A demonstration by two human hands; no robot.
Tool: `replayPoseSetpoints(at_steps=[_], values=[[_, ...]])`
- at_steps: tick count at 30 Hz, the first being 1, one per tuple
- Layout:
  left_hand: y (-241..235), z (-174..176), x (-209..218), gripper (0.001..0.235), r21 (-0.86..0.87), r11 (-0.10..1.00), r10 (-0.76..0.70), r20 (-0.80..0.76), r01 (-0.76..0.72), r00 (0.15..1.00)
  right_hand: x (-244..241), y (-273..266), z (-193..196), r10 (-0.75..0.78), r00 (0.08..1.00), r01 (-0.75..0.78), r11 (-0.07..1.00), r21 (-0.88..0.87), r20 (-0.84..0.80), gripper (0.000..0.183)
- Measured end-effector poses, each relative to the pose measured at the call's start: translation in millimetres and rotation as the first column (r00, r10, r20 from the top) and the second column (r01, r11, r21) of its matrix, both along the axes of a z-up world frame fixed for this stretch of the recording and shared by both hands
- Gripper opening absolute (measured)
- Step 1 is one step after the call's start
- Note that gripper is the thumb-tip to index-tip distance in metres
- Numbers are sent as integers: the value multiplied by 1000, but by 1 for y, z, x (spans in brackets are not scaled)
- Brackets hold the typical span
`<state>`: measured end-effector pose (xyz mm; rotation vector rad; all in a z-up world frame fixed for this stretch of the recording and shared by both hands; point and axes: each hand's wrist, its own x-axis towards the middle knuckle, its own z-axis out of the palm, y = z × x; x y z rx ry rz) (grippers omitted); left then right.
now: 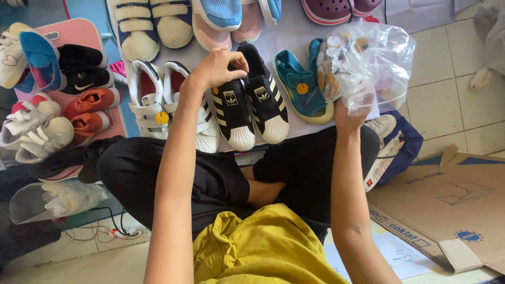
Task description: The person sits on the floor and organizes a collection of children's shoes. They pick up and place down various shoes, including sneakers and sandals, and handle small plastic bags containing shoe accessories.
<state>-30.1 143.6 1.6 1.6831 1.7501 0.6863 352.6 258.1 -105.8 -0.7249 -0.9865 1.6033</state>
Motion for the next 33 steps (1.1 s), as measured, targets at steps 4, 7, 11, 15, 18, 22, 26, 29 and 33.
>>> replayPoseSetpoints(at_steps=[4,7,11,15,18,22,26,29,33], values=[[-2,6,3,11,33,998,-59,-27,60,998,-2,0,4,-12,997,11,1000,13,71,32],[-10,29,17,13,14,1000,-25,62,24,998,-4,-3,8,-26,991,23,999,27,134,33],[-27,23,27,11,-41,996,90,157,-84,984,-5,-5,11,-44,973,36,999,41,228,34],[-38,15,30,13,-25,986,165,164,-163,973,-12,13,15,-38,951,21,998,58,307,36],[-39,23,32,9,-13,985,174,182,-175,968,-27,8,22,-33,932,4,997,81,361,37],[-36,30,33,9,-31,983,183,203,-180,962,-35,-9,33,-49,908,4,994,109,417,38],[-35,34,34,6,-46,979,202,219,-197,955,-27,-29,37,-181,921,43,928,369,346,34],[-35,30,30,7,-50,977,211,257,-205,943,-19,-43,53,-204,937,118,950,290,283,39],[-44,30,26,14,-71,974,228,315,-216,921,-22,-64,78,-426,819,292,887,359,386,26]])
